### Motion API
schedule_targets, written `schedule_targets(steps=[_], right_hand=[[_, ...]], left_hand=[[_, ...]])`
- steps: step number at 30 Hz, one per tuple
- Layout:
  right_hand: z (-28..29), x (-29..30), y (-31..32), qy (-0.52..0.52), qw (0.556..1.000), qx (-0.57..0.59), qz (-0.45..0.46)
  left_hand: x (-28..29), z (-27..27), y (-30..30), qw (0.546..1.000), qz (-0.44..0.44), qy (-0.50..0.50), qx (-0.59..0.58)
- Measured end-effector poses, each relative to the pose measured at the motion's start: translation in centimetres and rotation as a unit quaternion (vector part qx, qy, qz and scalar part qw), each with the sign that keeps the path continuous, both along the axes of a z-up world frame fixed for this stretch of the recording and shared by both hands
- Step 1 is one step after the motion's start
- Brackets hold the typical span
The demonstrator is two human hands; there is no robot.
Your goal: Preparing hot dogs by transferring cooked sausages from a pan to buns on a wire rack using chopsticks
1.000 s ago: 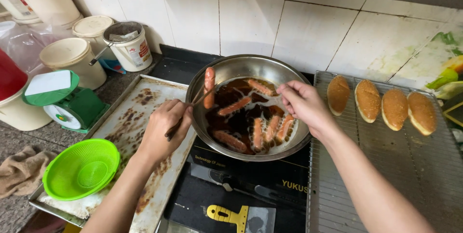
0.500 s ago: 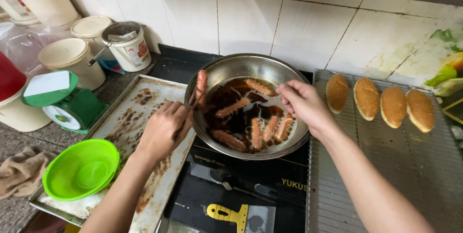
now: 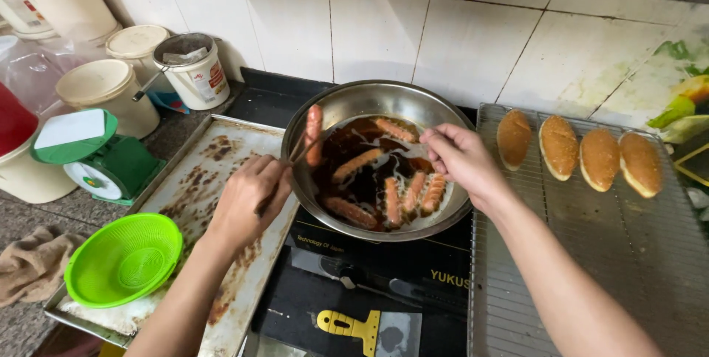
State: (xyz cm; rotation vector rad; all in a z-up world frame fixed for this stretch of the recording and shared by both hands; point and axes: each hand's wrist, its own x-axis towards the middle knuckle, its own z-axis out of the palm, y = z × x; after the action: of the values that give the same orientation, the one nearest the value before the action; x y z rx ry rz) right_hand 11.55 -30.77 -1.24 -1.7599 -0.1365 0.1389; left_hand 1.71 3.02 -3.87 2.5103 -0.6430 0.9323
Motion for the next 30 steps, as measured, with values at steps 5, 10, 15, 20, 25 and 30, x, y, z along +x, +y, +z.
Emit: schedule_targets(steps=[5,10,15,20,25,30], right_hand=[[0.6,-0.9,-0.1,-0.001,1.000,0.009,-0.003],[0.3,-1.5,-1.1,0.006,1.000,0.009,-0.012],[0.5,-1.9,-1.7,0.010,1.000,0.029,-0.005],[0.6,-2.2,-3.1,0.013,1.000,0.025,-0.002],[1.0,-2.9,-4.7,0.017,0.999,0.041,-0.011],[0.6,-3.3,-7.1,0.021,0.999,0.033,-0.009]], left_hand=[[-0.6,0.8,-0.8,1.000,-0.008,0.003,-0.028],[0.2,-1.2,-0.3,0.995,0.034,-0.030,0.086],[-1.3,0.7,-2.0,0.998,0.016,0.022,-0.052],[-0.6,-0.7,-1.9,0.996,0.051,-0.035,0.065],[-1.4,-0.3,-3.0,0.998,0.040,-0.032,0.039],[-2.7,0.6,-4.5,0.994,0.068,-0.052,0.074]])
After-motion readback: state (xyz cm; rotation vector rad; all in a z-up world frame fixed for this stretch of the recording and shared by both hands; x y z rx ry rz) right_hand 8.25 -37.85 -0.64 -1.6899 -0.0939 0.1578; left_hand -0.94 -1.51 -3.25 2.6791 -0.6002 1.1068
